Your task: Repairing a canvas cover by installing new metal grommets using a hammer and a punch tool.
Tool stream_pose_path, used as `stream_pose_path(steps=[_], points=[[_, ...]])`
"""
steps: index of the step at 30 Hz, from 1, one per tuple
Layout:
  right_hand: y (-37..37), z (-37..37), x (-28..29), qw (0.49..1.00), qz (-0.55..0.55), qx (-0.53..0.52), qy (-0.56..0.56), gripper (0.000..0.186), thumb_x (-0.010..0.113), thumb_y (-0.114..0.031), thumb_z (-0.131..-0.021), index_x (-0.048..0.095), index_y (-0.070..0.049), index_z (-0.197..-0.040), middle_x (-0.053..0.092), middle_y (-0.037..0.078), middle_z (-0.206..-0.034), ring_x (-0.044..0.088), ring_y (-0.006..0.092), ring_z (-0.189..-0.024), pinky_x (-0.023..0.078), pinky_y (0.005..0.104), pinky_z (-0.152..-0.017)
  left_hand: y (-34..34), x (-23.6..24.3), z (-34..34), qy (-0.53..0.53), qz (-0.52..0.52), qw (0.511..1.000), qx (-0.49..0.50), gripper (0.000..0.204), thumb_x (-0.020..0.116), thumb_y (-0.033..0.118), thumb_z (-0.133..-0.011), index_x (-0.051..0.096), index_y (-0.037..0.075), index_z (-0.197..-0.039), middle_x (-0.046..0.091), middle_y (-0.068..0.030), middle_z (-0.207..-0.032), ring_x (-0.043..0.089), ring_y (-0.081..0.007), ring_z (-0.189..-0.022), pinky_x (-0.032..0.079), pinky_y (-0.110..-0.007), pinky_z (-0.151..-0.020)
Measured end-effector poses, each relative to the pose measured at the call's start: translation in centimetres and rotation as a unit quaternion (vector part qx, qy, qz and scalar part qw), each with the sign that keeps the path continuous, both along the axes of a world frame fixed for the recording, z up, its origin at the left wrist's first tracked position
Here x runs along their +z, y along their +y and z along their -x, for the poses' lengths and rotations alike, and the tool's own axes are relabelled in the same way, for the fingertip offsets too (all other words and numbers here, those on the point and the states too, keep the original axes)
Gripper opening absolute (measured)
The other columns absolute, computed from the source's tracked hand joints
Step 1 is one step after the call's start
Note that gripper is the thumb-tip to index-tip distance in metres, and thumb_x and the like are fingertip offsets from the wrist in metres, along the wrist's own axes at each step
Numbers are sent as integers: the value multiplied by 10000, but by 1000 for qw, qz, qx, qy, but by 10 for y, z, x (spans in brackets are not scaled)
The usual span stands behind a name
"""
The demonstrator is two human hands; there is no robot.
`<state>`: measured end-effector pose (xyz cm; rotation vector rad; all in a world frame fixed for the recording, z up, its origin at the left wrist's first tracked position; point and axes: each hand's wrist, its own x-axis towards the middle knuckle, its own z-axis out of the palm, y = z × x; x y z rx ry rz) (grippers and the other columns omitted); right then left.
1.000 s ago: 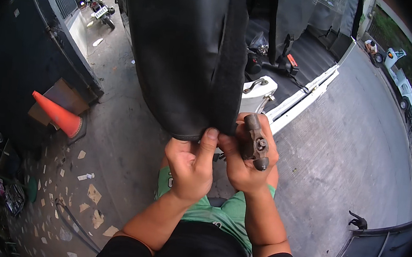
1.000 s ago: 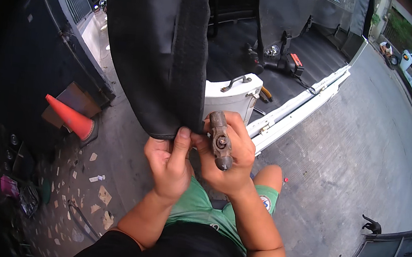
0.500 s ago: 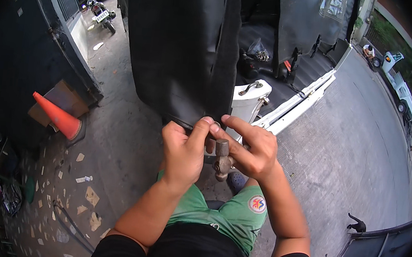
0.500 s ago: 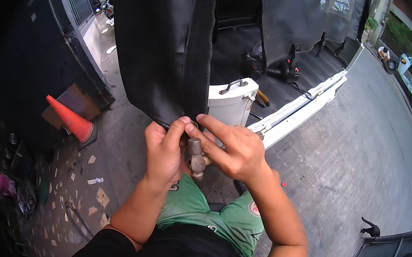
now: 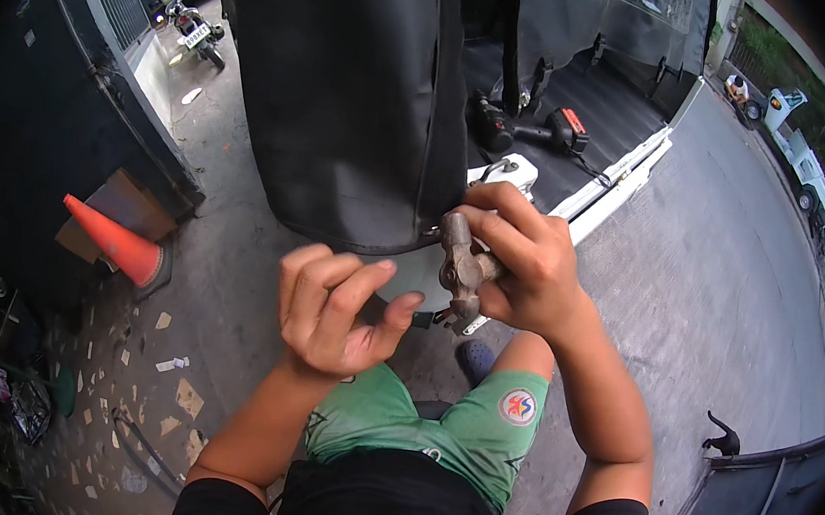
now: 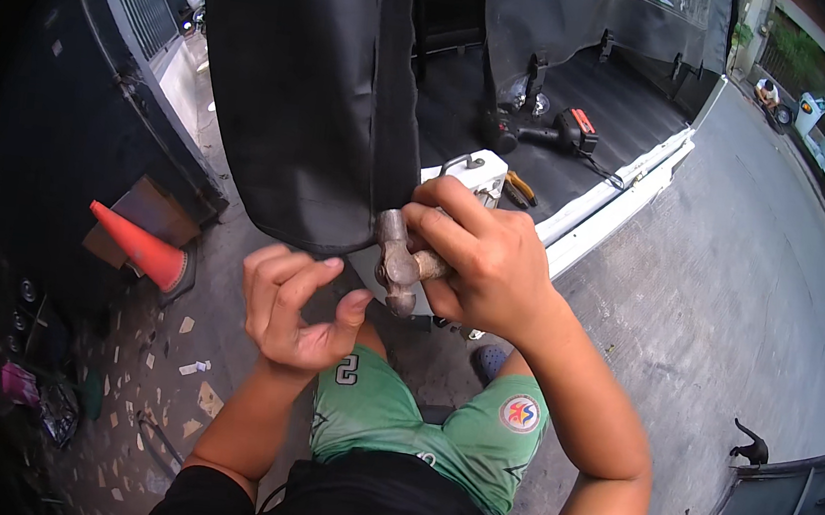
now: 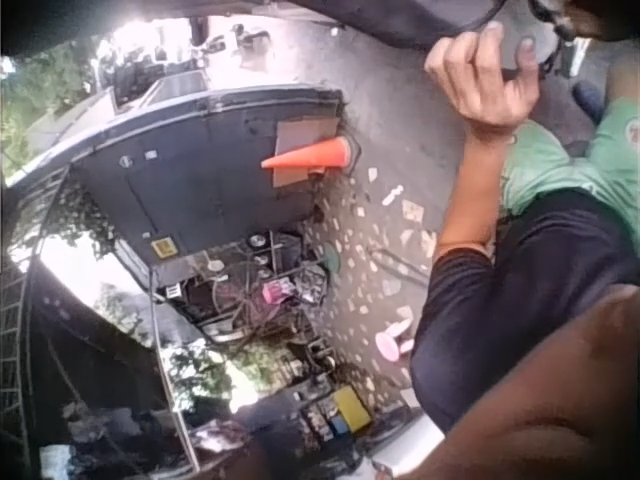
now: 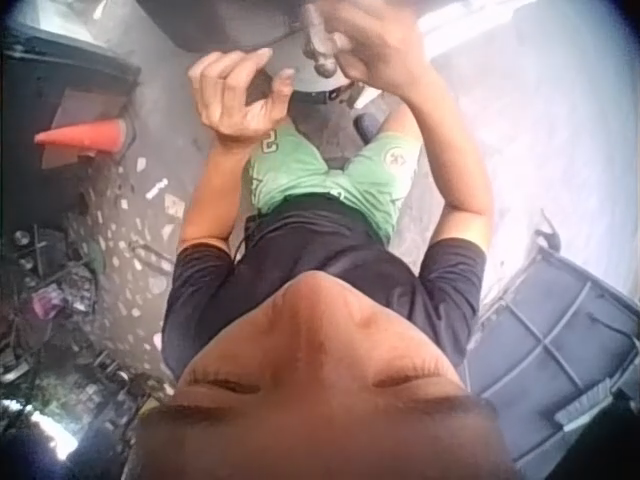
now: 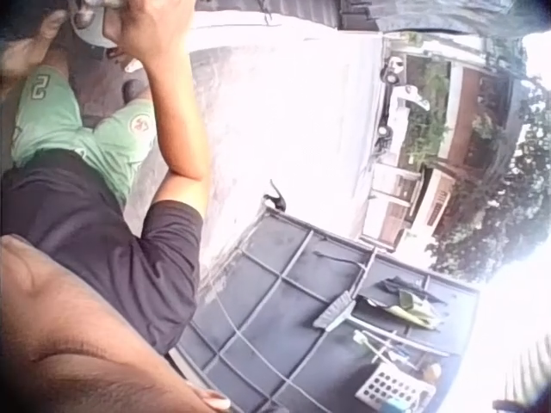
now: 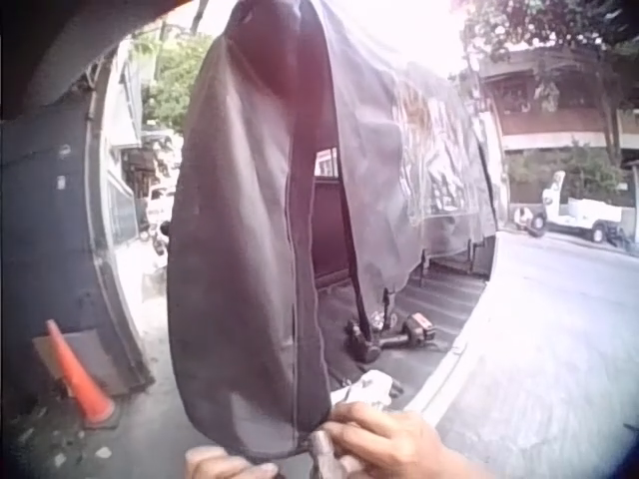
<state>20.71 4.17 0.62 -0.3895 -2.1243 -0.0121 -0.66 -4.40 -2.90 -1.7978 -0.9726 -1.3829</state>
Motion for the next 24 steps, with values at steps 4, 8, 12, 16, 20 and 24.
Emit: stream_pose_path(steps=[4,8,12,16,20,24], points=[[-4,6,17,997,73,-19,4,337,705,-59,-651,710,-23,-986,639,102,-977,665,346,-709,546,407,-625,29,34,3,39,103,994,-18,248,791,197,-830,759,79,-1046,676,-20,-961,618,-251,-936,388,-389,-897],[-3,10,30,992,121,-36,0,235,724,-42,-690,713,3,-920,647,120,-902,660,345,-689,533,386,-609,37,46,7,15,161,985,-55,161,785,124,-800,729,77,-944,671,-27,-928,630,-245,-946,369,-380,-848],[-7,11,31,947,304,-38,94,188,850,-66,-857,675,0,-846,679,-18,-774,548,21,-696,420,225,-601,34,60,3,9,224,974,-35,140,783,83,-797,708,70,-915,686,-39,-940,648,-247,-921,395,-374,-818],[-10,15,34,929,345,-52,124,159,845,-88,-821,729,18,-847,682,31,-711,568,59,-640,436,250,-575,39,59,-3,-92,182,973,-112,218,832,0,-790,736,13,-985,684,-77,-961,647,-212,-854,477,-303,-769],[-10,18,32,944,299,-77,118,182,873,-111,-845,725,-5,-843,669,-25,-732,520,23,-664,388,214,-587,46,48,9,44,104,988,-106,270,833,0,-768,769,17,-1030,704,-84,-999,664,-214,-863,481,-297,-777],[-7,11,34,948,292,-77,98,191,879,-117,-841,723,-7,-852,665,-29,-758,545,23,-699,397,212,-596,44,50,1,15,117,988,-99,278,831,-9,-727,770,22,-997,710,-95,-984,685,-221,-871,512,-306,-777]])
